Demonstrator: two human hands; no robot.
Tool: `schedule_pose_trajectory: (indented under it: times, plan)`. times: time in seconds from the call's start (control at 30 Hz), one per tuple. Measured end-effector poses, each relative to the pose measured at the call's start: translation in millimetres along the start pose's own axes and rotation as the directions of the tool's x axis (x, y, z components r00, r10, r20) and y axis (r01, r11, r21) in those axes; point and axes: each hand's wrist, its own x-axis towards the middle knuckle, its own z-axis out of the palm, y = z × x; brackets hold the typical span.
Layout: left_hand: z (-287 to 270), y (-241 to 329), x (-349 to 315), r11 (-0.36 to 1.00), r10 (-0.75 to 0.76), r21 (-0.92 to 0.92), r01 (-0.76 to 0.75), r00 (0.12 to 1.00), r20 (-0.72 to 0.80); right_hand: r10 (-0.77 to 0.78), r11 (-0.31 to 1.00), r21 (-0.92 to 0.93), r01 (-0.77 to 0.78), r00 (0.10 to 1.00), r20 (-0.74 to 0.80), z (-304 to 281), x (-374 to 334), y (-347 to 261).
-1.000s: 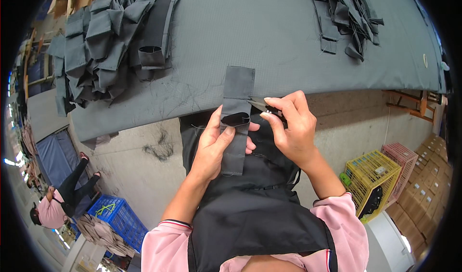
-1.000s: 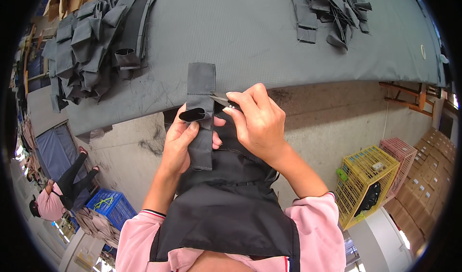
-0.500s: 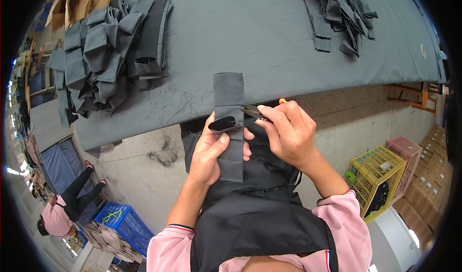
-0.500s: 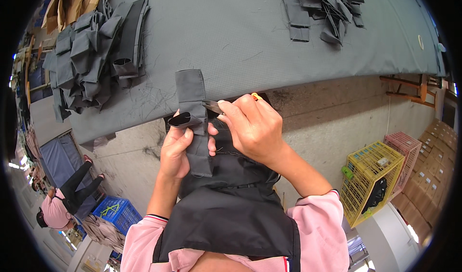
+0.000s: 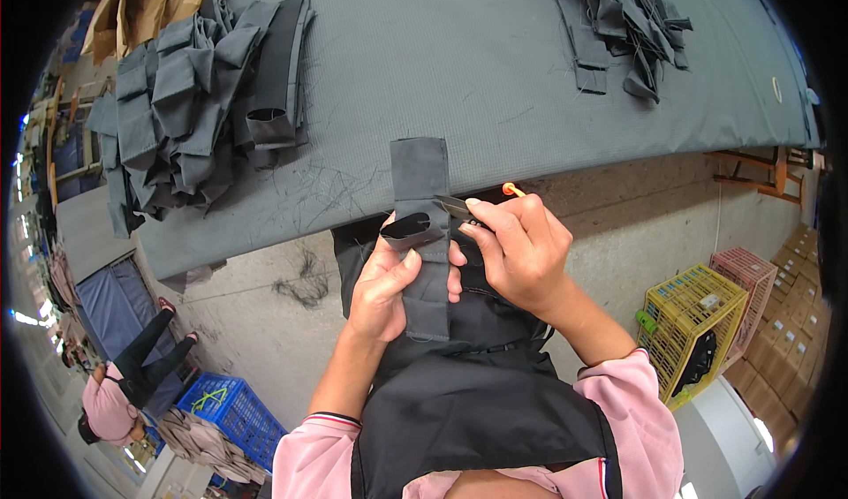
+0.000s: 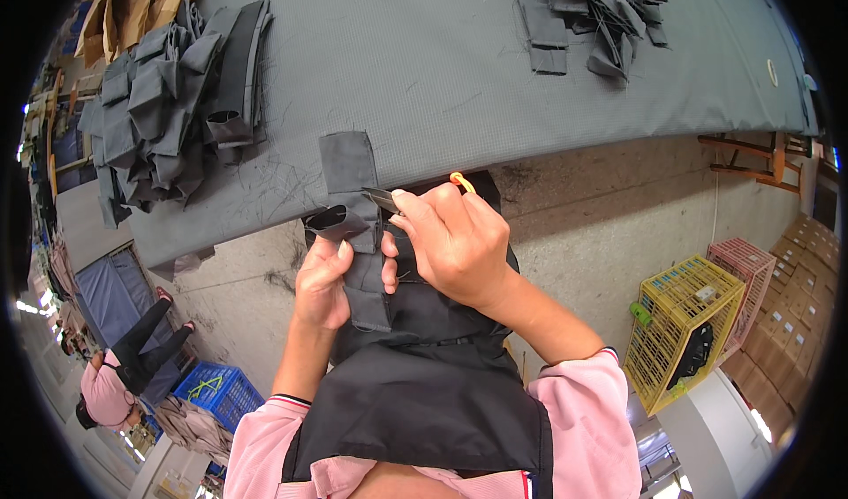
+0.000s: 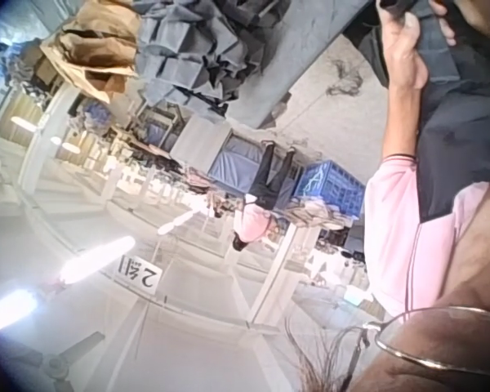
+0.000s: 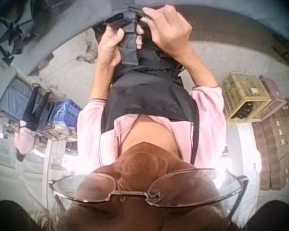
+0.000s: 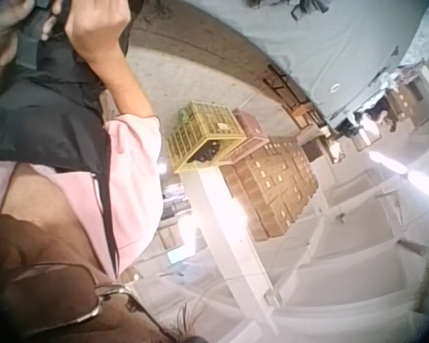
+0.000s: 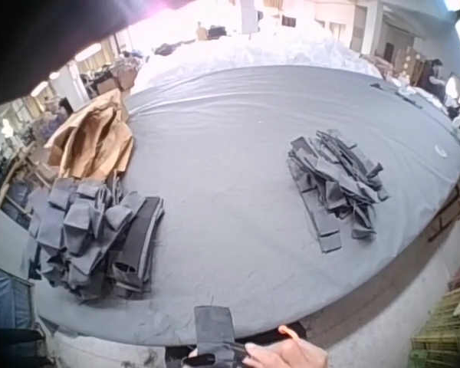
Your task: Trimming excess material from fabric strips using small snips.
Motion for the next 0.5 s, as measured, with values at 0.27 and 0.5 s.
schedule_pose_trajectory:
  times: [0.27,0.5]
  plan:
    - [-0.5,-2.1,0.6,1.0,0.014,0.018,-0.014,1.0,-0.002,0.016,0.999,-0.046,-0.016,1.0,-0.002,-3.1,-5.2,-3.2]
    - [-5.1,-1.0,0.1,1.0,-0.004,0.019,0.003,0.999,0.033,-0.035,0.998,-0.051,0.038,0.998,0.044,-12.2,-1.4,0.6]
